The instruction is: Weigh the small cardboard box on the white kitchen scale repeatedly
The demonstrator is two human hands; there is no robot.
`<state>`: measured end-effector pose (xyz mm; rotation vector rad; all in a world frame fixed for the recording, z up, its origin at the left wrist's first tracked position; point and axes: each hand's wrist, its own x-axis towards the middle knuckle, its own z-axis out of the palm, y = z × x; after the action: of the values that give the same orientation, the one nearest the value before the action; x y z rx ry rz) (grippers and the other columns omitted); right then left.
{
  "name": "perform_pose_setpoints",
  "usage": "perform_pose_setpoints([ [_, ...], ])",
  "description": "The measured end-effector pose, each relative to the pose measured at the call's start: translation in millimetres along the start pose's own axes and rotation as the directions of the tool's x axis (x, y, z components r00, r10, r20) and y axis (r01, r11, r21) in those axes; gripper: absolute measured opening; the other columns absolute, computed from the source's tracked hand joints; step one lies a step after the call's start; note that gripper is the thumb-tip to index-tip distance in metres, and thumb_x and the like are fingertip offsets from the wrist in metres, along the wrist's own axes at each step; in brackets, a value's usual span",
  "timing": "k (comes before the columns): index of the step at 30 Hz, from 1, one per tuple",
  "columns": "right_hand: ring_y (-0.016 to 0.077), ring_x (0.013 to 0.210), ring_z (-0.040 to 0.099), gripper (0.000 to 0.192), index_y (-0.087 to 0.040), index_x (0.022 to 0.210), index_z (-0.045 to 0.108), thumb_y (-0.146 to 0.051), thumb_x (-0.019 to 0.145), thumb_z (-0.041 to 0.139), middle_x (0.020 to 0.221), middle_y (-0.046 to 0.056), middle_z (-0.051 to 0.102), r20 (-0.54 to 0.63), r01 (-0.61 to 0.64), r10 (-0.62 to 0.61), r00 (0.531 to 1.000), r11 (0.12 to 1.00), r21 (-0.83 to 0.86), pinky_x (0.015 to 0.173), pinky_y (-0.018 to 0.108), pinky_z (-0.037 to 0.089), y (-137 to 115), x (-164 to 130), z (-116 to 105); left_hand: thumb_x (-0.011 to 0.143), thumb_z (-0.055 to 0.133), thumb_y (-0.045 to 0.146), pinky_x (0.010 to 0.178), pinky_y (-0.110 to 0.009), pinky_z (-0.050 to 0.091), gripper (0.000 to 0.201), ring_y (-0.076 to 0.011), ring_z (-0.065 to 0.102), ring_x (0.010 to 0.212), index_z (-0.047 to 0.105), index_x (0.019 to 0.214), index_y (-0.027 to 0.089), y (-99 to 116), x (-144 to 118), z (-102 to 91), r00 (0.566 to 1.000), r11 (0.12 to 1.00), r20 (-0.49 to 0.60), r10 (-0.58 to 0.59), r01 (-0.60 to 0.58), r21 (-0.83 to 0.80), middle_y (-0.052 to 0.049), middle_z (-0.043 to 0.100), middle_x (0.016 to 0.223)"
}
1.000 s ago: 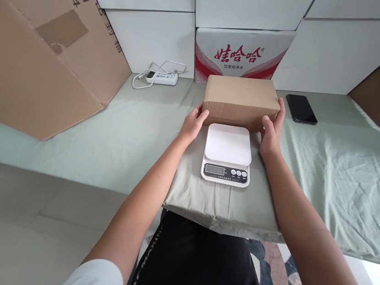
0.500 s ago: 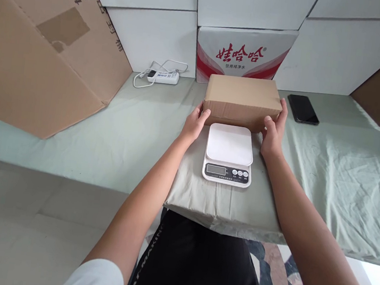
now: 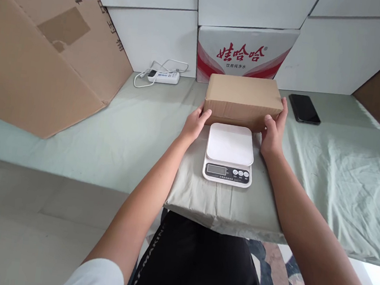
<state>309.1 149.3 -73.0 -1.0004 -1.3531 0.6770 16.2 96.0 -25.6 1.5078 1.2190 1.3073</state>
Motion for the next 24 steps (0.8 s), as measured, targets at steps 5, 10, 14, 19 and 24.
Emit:
perform_pose_setpoints([
  [5, 0.0369, 0.180, 0.039, 0.101, -0.053, 0.177, 0.031, -0.089, 0.086, 0.058, 0.186, -0.005, 0.044, -0.025, 0.186, -0.186, 0.982, 0.982, 0.016, 0.149, 0.070, 0.032, 1, 4, 6, 0.103, 0.054, 0.072, 0.139, -0.048, 0.046, 0.074, -0.0352, 0.060, 0.165, 0.069, 0.157, 0.024, 4, 1, -3.8, 0.995, 0.996, -0.035, 0.093, -0.092, 0.008, -0.011, 0.075, 0.165],
  [10, 0.0393, 0.182, 0.034, 0.106, -0.049, 0.181, 0.027, -0.094, 0.089, 0.054, 0.189, 0.001, 0.038, -0.041, 0.262, -0.267, 0.963, 0.959, -0.106, 0.146, 0.071, 0.038, -65, -17, 6, 0.092, 0.055, 0.097, 0.135, -0.052, 0.049, 0.095, -0.0403, 0.063, 0.160, 0.072, 0.155, 0.029, 24, -11, -9.1, 0.971, 0.977, -0.117, 0.207, -0.212, -0.030, -0.013, 0.078, 0.158],
  [14, 0.0452, 0.184, 0.023, 0.114, -0.041, 0.179, 0.034, -0.100, 0.084, 0.057, 0.191, 0.007, 0.035, -0.046, 0.314, -0.335, 0.941, 0.916, -0.251, 0.150, 0.070, 0.029, -111, -46, -13, 0.097, 0.053, 0.095, 0.123, -0.051, 0.059, 0.087, -0.0398, 0.074, 0.144, 0.078, 0.146, 0.027, 41, -57, -17.2, 0.963, 0.971, -0.131, 0.235, -0.238, -0.003, -0.011, 0.085, 0.144],
  [19, 0.0487, 0.175, 0.037, 0.099, -0.042, 0.174, 0.040, -0.087, 0.089, 0.065, 0.181, 0.009, 0.043, -0.041, 0.363, -0.381, 0.924, 0.905, -0.224, 0.146, 0.078, 0.029, -103, -90, -33, 0.101, 0.059, 0.086, 0.120, -0.053, 0.064, 0.076, -0.0384, 0.077, 0.143, 0.081, 0.147, 0.030, 37, -113, -18.6, 0.976, 0.978, -0.071, 0.206, -0.208, -0.014, -0.010, 0.087, 0.144],
  [24, 0.0451, 0.166, 0.047, 0.084, -0.046, 0.172, 0.043, -0.074, 0.096, 0.065, 0.173, 0.009, 0.048, -0.087, 0.278, -0.300, 0.950, 0.939, -0.203, 0.141, 0.080, 0.034, -92, -111, -27, 0.100, 0.062, 0.083, 0.134, -0.057, 0.055, 0.081, -0.0390, 0.068, 0.158, 0.072, 0.160, 0.029, 27, -117, -16.0, 0.983, 0.984, -0.074, 0.170, -0.174, -0.050, -0.012, 0.079, 0.160],
])
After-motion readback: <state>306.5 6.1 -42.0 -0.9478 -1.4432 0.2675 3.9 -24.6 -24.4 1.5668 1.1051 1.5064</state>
